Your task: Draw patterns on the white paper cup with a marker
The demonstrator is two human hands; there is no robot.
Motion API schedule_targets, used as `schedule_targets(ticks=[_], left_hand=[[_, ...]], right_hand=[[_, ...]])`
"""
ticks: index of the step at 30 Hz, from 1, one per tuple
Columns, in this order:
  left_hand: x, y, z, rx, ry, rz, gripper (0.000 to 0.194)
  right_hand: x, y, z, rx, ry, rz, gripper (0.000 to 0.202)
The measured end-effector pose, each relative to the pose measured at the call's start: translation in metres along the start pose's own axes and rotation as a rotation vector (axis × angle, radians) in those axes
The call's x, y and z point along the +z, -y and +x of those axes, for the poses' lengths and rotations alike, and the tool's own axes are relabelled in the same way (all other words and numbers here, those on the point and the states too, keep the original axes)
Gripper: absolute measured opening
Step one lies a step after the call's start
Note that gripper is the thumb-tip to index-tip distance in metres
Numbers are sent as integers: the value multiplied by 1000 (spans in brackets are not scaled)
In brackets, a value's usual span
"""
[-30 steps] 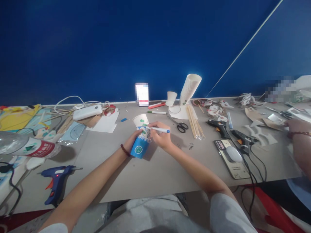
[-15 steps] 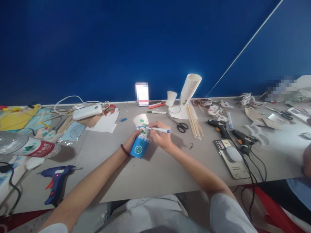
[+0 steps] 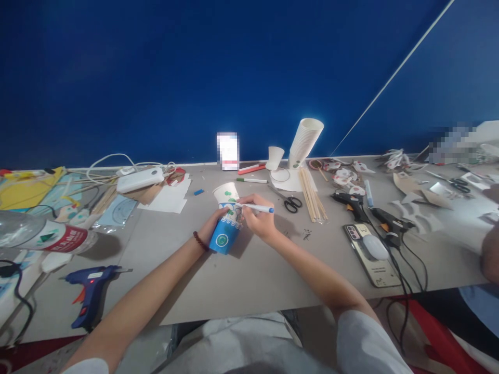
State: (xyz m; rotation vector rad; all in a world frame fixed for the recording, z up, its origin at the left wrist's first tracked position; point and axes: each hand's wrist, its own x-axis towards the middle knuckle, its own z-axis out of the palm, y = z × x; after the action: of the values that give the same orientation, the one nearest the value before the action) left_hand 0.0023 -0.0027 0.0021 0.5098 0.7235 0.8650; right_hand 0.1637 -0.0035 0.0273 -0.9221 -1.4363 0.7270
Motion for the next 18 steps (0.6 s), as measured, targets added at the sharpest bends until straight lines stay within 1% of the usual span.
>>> schedule_targets(ticks=[3,7,9,11,15,18], left_hand=[[1,0,0,-27,-11,-28,30],[2,-1,-1,-88,-85,-68,28],[2,-1,-2,-109,-104,-76,28],[1,-1,-1,-104,-85,-81,29],[-3,0,1,-45,0,-86,34],[-5,2,4,1,13,-89,36]], right_hand=[[0,-1,0,4,-2,54,9],[-2,-1,1,40,-12,72,9],[-2,-1,2,40,-27,72,10],[-3,-1,2,22,-27,81,11],[-4,-1,3,0,-2,97,13],[-4,0,3,7,-10,93,19]])
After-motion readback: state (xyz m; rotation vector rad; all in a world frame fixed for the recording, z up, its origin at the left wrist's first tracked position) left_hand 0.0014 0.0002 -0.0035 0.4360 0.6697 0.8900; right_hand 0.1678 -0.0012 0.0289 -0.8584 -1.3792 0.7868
